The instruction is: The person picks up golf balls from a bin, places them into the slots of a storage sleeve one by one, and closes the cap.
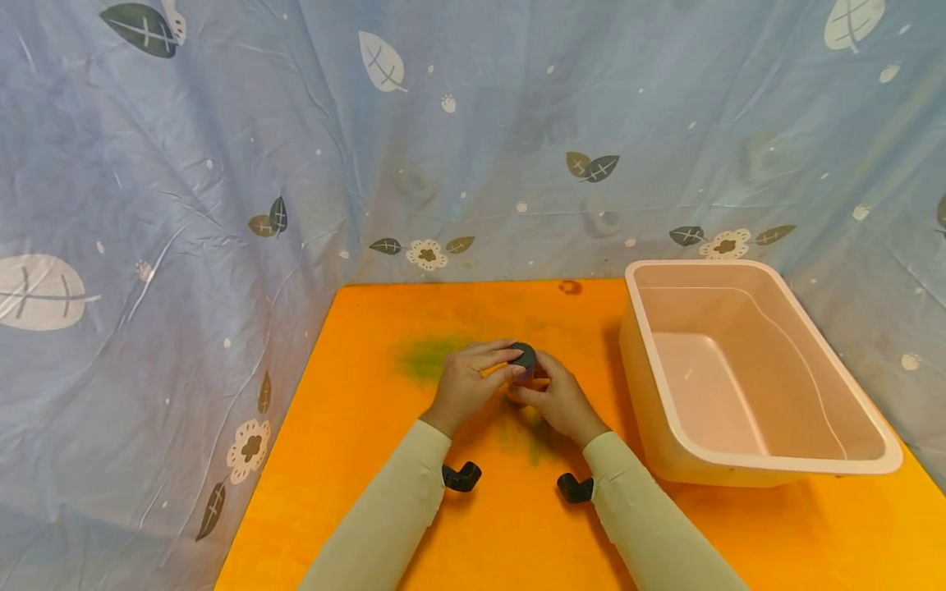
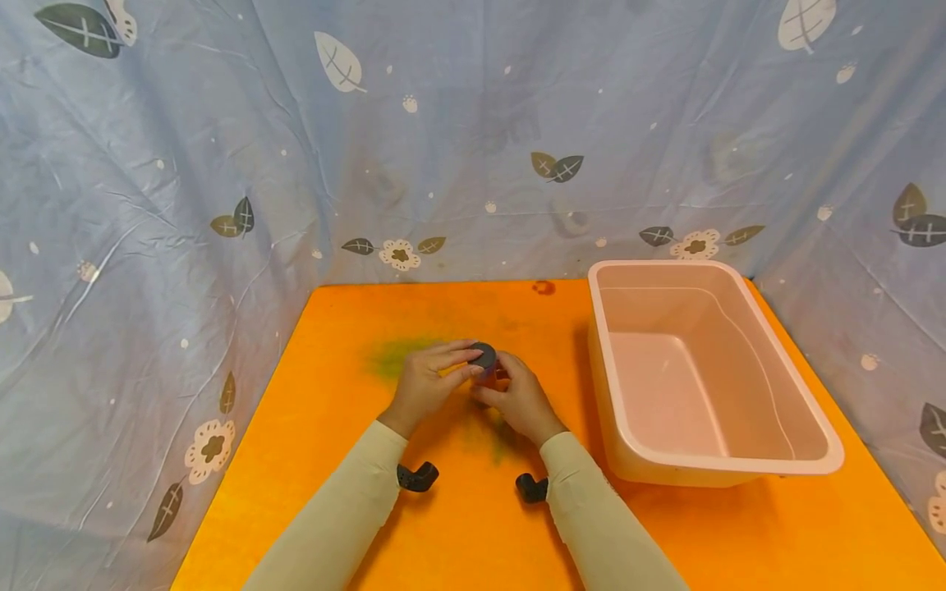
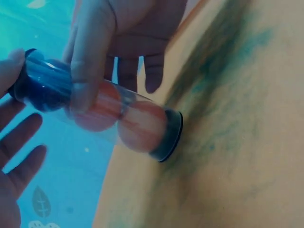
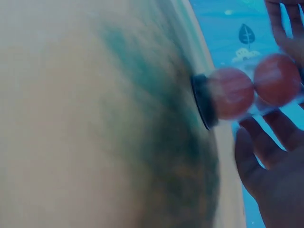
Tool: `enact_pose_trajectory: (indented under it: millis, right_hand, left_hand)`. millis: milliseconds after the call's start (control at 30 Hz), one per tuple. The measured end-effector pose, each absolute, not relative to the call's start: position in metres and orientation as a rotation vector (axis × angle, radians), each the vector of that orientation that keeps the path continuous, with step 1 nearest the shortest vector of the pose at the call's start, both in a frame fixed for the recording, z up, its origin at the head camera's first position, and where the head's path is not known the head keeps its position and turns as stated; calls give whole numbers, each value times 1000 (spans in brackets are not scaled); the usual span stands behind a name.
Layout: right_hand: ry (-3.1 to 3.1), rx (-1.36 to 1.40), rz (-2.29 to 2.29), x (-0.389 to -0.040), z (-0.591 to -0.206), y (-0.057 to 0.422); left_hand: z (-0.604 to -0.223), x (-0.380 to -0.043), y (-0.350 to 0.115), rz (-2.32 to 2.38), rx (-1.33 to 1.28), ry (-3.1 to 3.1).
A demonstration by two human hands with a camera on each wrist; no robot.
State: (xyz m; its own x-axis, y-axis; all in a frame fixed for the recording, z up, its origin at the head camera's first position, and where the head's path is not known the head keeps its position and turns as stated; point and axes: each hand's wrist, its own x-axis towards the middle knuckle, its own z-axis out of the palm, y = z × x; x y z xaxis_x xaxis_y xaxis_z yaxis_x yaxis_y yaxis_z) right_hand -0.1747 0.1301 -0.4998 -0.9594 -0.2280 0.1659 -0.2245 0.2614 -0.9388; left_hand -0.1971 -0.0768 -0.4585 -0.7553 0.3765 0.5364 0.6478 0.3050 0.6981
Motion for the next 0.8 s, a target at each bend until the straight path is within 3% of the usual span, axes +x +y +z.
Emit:
enact_pose_trajectory:
  millis: [167, 367, 800]
  right_hand:
    - [2392, -395, -1876, -173, -488, 138]
    - [2328, -154, -2013, -181, -463, 139]
    - [2142, -6, -1941, -183, -462, 137]
  left_hand:
    - [-457, -196, -77, -1707, -849, -2332]
    - [-452, -202, -71, -2190, -482, -2346]
    - [-463, -203, -68, -2293, -223, -2502]
